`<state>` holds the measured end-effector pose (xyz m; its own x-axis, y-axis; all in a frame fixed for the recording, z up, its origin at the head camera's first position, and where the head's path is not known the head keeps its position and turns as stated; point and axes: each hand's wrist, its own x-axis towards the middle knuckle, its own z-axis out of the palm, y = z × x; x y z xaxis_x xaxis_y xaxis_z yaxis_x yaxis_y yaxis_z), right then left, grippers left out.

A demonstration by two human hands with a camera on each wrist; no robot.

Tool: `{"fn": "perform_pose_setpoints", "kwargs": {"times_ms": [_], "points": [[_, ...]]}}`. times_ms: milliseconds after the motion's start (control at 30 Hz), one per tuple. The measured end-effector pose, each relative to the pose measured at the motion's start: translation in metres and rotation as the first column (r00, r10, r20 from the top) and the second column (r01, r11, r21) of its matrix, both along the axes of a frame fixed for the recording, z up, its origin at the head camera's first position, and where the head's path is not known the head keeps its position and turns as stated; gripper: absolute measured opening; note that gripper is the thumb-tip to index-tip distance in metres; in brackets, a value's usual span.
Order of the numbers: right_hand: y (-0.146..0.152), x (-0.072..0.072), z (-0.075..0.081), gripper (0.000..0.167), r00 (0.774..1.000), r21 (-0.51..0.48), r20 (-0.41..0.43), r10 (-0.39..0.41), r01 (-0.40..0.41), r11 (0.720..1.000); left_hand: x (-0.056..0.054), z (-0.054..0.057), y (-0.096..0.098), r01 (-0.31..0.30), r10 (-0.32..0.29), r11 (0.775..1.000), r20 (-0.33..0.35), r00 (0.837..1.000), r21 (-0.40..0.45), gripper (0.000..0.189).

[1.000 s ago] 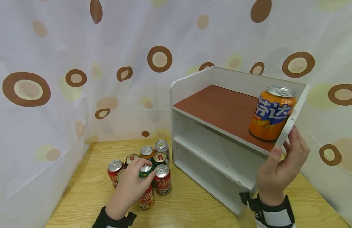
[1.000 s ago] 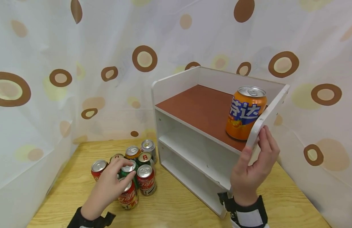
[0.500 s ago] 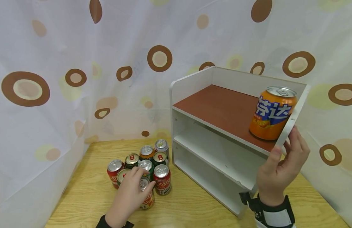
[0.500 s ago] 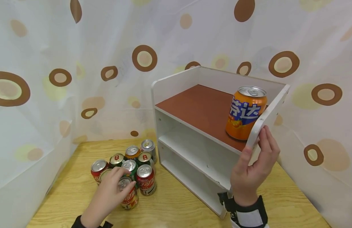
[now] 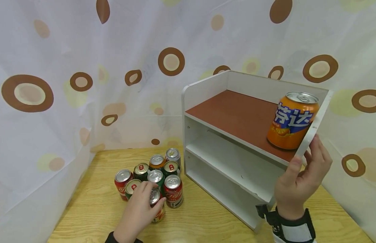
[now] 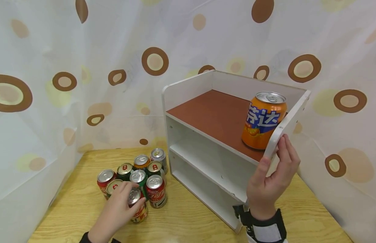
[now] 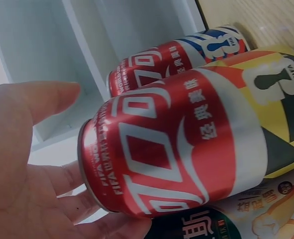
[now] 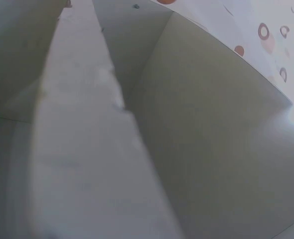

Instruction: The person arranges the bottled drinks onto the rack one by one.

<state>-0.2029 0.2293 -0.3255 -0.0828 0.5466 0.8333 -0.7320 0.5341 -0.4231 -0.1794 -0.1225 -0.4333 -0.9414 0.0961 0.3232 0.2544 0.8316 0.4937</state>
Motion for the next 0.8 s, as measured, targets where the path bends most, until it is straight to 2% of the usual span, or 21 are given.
{"fn": "perform_pose_setpoints", "kwargs": {"times_ms": [267, 533, 800], "points": [[-0.0002, 0.0004, 0.0000, 0.069, 1.000, -0.001, -0.008, 0.013, -0.013, 1.000, 0.0003, -0.0069, 0.0012, -0.013, 0.012, 0.998, -0.012, 1.000, -0.068, 0.050], [0.0005, -0.0001, -0.0003, 0.070, 1.000, 0.001, -0.010, 0.005, -0.005, 1.000, 0.0029, -0.0101, 0.0020, 0.004, -0.017, 0.979, -0.063, 0.998, -0.202, 0.068], [0.0006, 0.0001, -0.0004, 0.070, 1.000, 0.002, -0.001, 0.001, -0.001, 1.000, 0.0036, -0.0076, -0.0002, 0.035, -0.034, 0.981, 0.011, 0.999, -0.192, 0.071]]}}
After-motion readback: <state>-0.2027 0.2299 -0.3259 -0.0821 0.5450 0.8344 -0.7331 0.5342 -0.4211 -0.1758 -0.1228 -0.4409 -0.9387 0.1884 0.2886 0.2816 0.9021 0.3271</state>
